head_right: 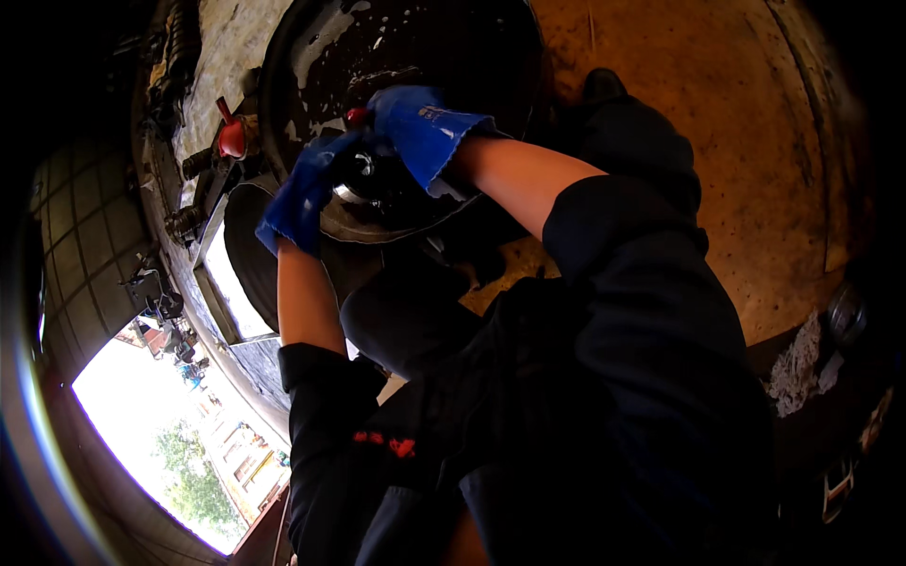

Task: The person cleans metallic machine parts by scrubbing them with a brush in a bucket of soapy liquid while sitting on the floor.

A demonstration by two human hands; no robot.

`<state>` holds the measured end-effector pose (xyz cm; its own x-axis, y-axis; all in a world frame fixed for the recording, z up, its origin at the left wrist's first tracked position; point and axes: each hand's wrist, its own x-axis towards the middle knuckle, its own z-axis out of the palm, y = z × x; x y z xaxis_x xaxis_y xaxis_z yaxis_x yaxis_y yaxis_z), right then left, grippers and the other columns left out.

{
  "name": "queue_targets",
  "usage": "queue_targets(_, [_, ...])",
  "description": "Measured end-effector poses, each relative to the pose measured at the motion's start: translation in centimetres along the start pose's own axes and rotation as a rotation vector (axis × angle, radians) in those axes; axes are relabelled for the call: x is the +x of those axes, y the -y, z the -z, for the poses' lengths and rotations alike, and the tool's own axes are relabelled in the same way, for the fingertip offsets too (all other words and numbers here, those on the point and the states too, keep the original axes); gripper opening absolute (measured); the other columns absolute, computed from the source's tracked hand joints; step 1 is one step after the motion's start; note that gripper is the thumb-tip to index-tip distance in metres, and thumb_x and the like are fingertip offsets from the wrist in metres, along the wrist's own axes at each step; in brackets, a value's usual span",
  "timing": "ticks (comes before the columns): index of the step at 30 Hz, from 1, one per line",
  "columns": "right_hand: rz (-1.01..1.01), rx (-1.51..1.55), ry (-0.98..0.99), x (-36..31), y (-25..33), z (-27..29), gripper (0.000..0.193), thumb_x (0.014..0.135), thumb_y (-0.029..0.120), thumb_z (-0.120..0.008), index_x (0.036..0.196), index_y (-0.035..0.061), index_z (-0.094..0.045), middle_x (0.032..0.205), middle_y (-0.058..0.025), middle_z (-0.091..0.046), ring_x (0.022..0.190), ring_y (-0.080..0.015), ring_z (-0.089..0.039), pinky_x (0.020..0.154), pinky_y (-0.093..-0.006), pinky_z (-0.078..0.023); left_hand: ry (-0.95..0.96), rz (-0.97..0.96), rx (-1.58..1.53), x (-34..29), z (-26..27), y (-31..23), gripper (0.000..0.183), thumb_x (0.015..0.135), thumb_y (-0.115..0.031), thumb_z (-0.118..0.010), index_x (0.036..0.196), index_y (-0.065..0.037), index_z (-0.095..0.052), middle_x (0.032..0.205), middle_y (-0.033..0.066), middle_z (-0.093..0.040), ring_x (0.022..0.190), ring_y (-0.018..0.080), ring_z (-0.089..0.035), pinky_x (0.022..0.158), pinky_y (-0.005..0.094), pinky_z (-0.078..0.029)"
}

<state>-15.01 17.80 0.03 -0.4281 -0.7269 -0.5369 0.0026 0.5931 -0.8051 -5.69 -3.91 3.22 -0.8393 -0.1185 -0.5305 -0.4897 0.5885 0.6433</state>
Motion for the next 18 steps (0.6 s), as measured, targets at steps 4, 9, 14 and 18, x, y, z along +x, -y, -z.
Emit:
queue_targets(4, [-0.02,-0.026,-0.642,0.6,-2.8,-0.5,0.036,0.093,0.044,-0.062,0.109,0.0155,-0.077,0.105,-0.0086,-0.077,0.101,-0.0317,-0.074,0.089,-0.0396,-0.059,-0.176,0.118,-0.419,-2.5,-4.2,-0.2,0.049,0.084,-0.021,-0.083,0.121,0.005,-0.066,0.102,0.0114,-0.073,0.086,0.0178,-0.07,0.075,0.0308,-0.056])
queue_targets(9, [0.126,0.363,-0.346,-5.1,0.1,0.7,0.036,0.092,0.043,-0.062,0.093,0.0091,-0.074,0.075,-0.0083,-0.068,0.069,-0.0234,-0.066,0.069,-0.0381,-0.053,-0.552,0.049,-0.333,-4.3,-6.6,7.4,0.057,0.082,-0.016,-0.087,0.13,0.001,-0.062,0.114,0.0097,-0.072,0.098,0.019,-0.07,0.089,0.0328,-0.057])
queue_targets(14, [0.086,0.337,-0.242,-4.5,3.8,2.7,0.035,0.086,0.04,-0.062,0.09,0.0059,-0.072,0.078,-0.0114,-0.07,0.075,-0.0232,-0.066,0.071,-0.0363,-0.05,-0.535,0.099,-0.358,-3.6,-7.5,6.7,0.049,0.083,-0.015,-0.086,0.126,-0.002,-0.066,0.112,0.009,-0.074,0.1,0.0172,-0.071,0.088,0.0317,-0.058])
queue_targets(18, [-0.041,-0.075,-0.196,1.1,5.0,-0.1,0.028,0.095,0.04,-0.062,0.089,0.0135,-0.071,0.074,-0.0041,-0.066,0.068,-0.0188,-0.066,0.071,-0.0332,-0.057,-0.296,0.427,0.01,-2.6,-6.1,4.2,0.039,0.085,-0.022,-0.084,0.118,-0.006,-0.071,0.111,0.0113,-0.076,0.101,0.018,-0.073,0.088,0.0327,-0.059])
